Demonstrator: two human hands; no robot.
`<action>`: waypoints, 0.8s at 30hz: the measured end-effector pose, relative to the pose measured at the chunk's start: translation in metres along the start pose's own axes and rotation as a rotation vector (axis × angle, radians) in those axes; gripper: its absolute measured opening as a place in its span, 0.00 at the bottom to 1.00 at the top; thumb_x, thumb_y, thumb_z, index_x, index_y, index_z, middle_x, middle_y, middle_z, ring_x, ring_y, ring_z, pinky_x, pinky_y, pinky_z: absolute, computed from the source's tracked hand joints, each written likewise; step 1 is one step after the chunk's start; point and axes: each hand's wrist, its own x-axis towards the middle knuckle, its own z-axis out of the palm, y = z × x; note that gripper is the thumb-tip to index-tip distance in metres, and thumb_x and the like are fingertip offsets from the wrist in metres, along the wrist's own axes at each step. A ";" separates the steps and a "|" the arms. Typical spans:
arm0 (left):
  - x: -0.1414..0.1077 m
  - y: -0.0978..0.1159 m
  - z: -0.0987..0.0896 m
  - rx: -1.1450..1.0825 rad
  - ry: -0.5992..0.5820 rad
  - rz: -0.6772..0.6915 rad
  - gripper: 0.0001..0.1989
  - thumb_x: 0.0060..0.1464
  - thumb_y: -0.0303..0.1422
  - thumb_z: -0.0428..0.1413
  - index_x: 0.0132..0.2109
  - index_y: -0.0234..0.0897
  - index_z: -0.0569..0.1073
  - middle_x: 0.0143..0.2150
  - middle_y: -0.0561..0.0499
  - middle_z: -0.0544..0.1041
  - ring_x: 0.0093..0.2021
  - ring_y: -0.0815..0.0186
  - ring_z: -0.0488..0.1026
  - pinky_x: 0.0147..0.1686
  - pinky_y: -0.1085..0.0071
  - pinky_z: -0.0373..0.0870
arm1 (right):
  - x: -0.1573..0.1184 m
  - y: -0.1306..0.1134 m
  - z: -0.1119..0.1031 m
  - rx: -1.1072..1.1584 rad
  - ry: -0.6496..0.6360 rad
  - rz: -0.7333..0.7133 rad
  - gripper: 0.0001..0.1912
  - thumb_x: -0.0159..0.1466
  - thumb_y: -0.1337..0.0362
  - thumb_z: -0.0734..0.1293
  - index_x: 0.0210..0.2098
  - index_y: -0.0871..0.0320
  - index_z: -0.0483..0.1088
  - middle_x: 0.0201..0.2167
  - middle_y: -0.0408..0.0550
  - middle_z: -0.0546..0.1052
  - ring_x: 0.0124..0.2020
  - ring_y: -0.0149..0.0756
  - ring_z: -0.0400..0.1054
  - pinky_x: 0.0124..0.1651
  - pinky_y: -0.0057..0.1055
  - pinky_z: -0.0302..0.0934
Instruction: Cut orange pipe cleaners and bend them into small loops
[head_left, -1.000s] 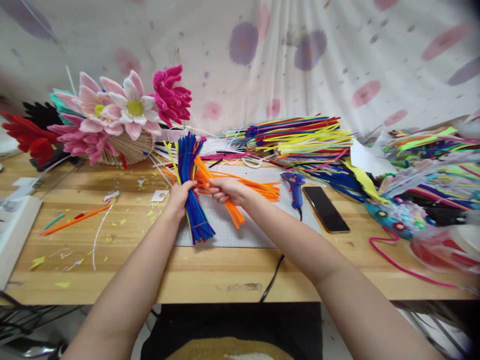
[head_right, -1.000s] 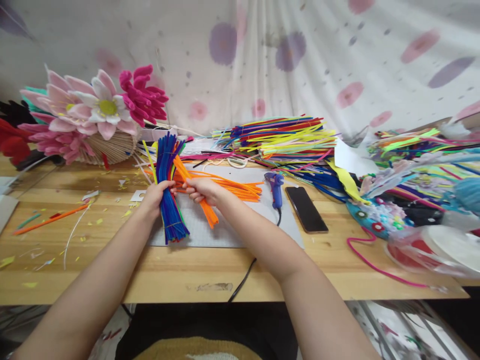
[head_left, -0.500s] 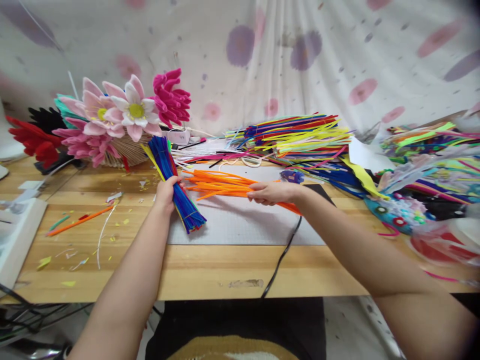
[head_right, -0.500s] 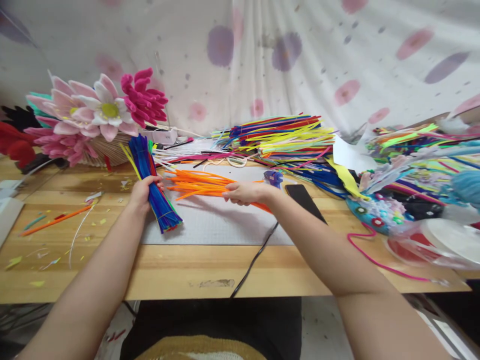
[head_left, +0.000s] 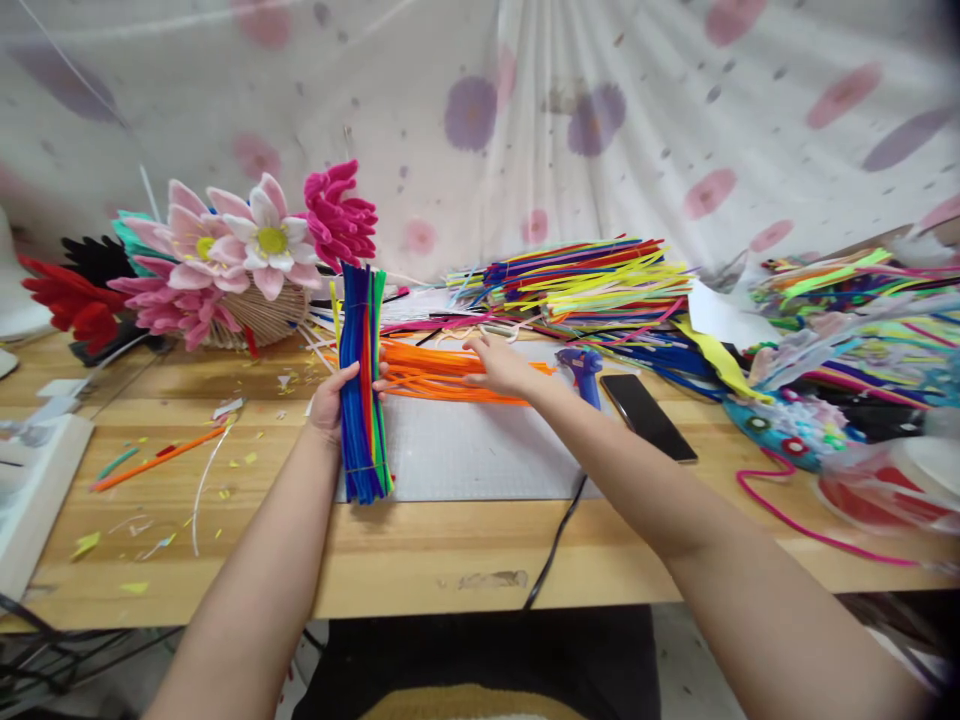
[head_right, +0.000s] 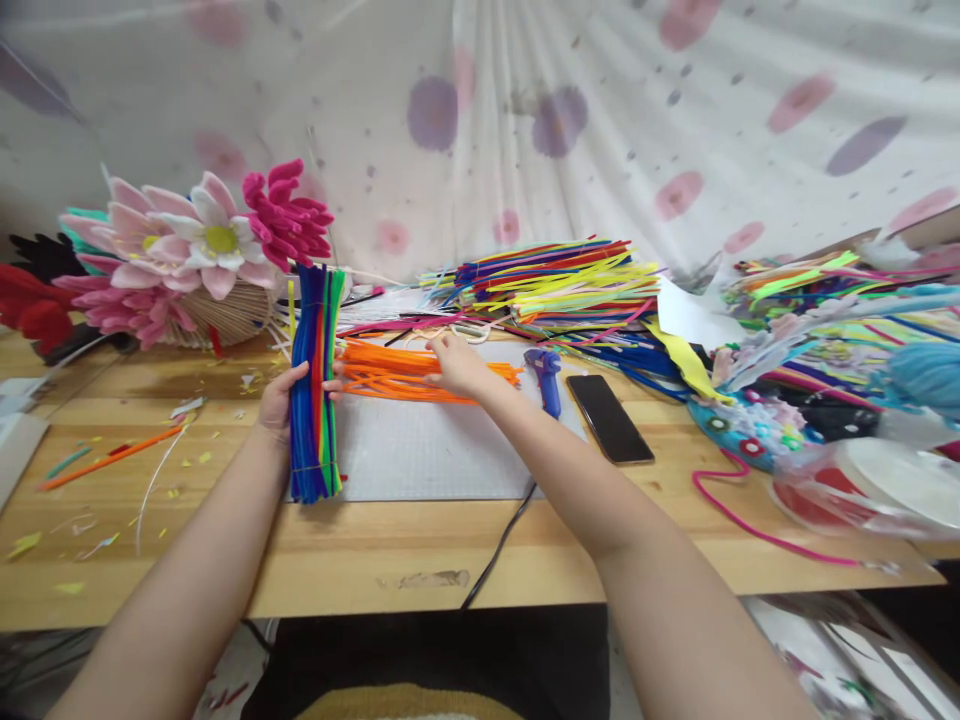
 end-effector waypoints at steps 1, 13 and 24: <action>0.000 -0.001 -0.001 0.013 0.008 -0.008 0.14 0.45 0.31 0.53 0.42 0.33 0.70 0.36 0.48 0.72 0.25 0.74 0.67 0.26 0.76 0.69 | 0.002 -0.005 0.002 0.028 0.059 -0.015 0.24 0.53 0.63 0.69 0.48 0.64 0.64 0.48 0.60 0.66 0.50 0.43 0.59 0.51 0.38 0.53; -0.003 0.000 0.009 0.352 -0.129 -0.154 0.18 0.41 0.30 0.57 0.43 0.32 0.69 0.30 0.49 0.72 0.22 0.75 0.62 0.22 0.75 0.62 | 0.013 -0.073 0.024 1.251 -0.049 0.225 0.18 0.55 0.54 0.66 0.39 0.61 0.66 0.37 0.49 0.73 0.37 0.32 0.68 0.44 0.33 0.62; -0.009 0.001 0.043 1.658 0.187 0.019 0.37 0.35 0.38 0.61 0.55 0.33 0.62 0.42 0.42 0.74 0.41 0.53 0.72 0.37 0.65 0.66 | 0.030 -0.088 0.042 1.926 -0.093 0.412 0.06 0.51 0.66 0.70 0.27 0.62 0.70 0.22 0.42 0.74 0.24 0.28 0.67 0.30 0.26 0.63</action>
